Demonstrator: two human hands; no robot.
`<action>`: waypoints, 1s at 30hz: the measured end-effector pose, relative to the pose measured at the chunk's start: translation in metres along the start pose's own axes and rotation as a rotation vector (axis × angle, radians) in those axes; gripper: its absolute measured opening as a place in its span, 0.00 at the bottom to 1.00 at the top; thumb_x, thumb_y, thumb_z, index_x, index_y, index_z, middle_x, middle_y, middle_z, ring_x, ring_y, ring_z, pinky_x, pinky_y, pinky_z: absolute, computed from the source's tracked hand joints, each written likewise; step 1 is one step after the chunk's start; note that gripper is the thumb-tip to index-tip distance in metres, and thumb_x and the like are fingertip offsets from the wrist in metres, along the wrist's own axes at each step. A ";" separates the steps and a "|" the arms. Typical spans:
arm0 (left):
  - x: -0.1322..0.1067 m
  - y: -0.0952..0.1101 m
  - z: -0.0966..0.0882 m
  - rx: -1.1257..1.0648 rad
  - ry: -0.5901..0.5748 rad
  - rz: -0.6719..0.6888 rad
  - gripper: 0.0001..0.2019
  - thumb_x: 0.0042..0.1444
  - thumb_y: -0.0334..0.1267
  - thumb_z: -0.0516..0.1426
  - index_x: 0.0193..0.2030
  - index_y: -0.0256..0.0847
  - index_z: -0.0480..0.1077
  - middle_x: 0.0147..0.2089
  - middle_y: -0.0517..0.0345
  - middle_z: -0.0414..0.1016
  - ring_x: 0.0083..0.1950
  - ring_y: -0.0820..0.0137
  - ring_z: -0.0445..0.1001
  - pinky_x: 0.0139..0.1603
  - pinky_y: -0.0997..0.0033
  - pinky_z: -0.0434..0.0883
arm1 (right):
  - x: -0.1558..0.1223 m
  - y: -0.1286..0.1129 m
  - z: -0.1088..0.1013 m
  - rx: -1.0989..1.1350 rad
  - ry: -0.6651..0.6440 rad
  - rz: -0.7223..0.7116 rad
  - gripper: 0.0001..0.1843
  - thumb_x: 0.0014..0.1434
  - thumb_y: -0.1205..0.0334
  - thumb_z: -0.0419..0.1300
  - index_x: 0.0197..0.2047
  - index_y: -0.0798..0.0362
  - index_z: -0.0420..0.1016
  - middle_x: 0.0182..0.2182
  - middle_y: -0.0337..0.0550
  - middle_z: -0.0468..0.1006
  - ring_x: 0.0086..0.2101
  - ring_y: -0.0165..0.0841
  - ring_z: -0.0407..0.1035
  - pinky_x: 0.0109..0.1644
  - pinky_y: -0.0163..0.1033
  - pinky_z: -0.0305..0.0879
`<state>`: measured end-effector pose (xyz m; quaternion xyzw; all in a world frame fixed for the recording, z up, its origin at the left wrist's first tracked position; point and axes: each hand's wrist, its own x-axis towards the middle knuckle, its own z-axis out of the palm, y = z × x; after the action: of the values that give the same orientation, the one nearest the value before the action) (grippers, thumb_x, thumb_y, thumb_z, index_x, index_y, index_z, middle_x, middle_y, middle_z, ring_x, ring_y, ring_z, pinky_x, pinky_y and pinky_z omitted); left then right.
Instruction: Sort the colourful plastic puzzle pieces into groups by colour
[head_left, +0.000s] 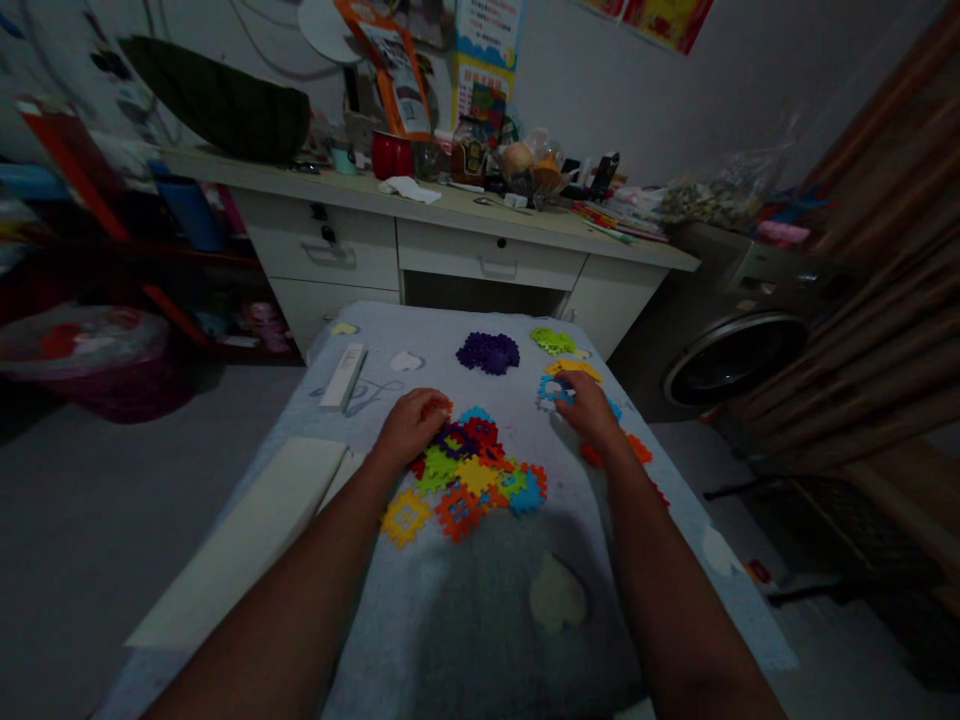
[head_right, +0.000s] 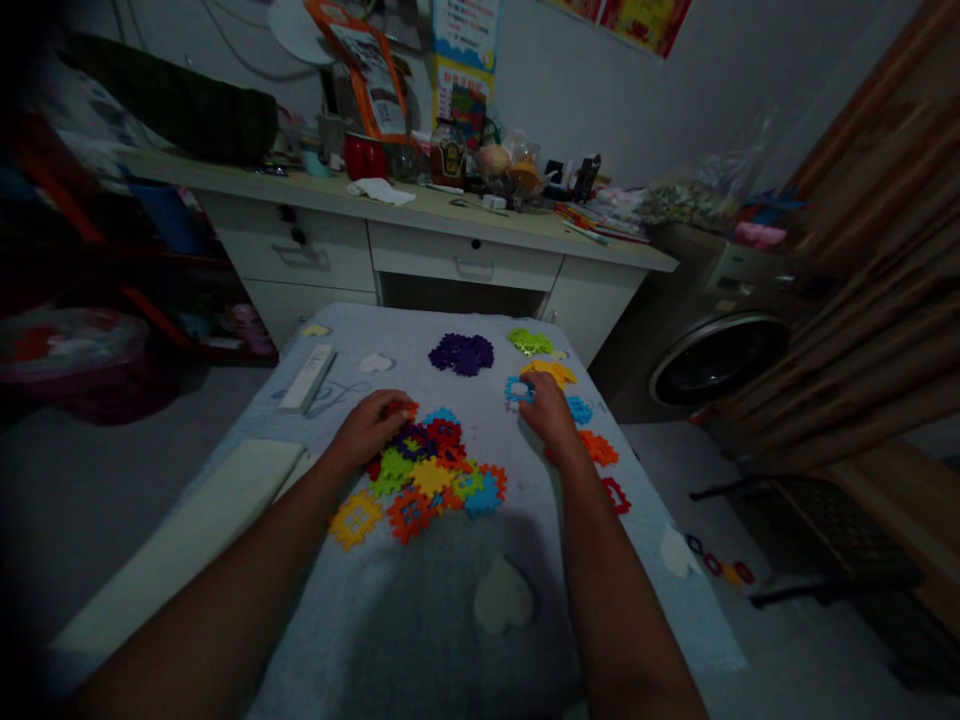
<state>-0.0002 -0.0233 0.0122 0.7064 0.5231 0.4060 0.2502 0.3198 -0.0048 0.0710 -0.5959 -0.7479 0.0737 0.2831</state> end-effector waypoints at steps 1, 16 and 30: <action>0.000 -0.001 0.000 0.008 -0.003 -0.002 0.13 0.52 0.41 0.55 0.42 0.42 0.74 0.45 0.51 0.77 0.49 0.59 0.75 0.52 0.55 0.72 | -0.002 0.012 -0.007 -0.041 0.004 0.041 0.24 0.49 0.72 0.59 0.51 0.56 0.74 0.49 0.51 0.74 0.50 0.40 0.68 0.58 0.47 0.63; 0.000 -0.003 0.001 0.053 -0.013 0.006 0.13 0.52 0.42 0.55 0.42 0.43 0.75 0.47 0.51 0.76 0.49 0.59 0.74 0.52 0.55 0.71 | -0.020 0.068 -0.016 -0.400 0.001 0.337 0.21 0.53 0.65 0.61 0.52 0.51 0.76 0.52 0.52 0.76 0.51 0.46 0.67 0.54 0.48 0.60; 0.001 -0.009 0.005 -0.062 0.060 -0.021 0.13 0.50 0.40 0.54 0.42 0.44 0.74 0.49 0.53 0.75 0.54 0.60 0.73 0.60 0.55 0.68 | -0.014 0.005 0.002 -0.168 -0.053 0.133 0.17 0.57 0.64 0.60 0.51 0.53 0.76 0.52 0.52 0.76 0.53 0.45 0.67 0.59 0.49 0.59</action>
<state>-0.0011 -0.0189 0.0030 0.6802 0.5250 0.4403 0.2603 0.3249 -0.0164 0.0628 -0.6635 -0.7176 0.0454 0.2067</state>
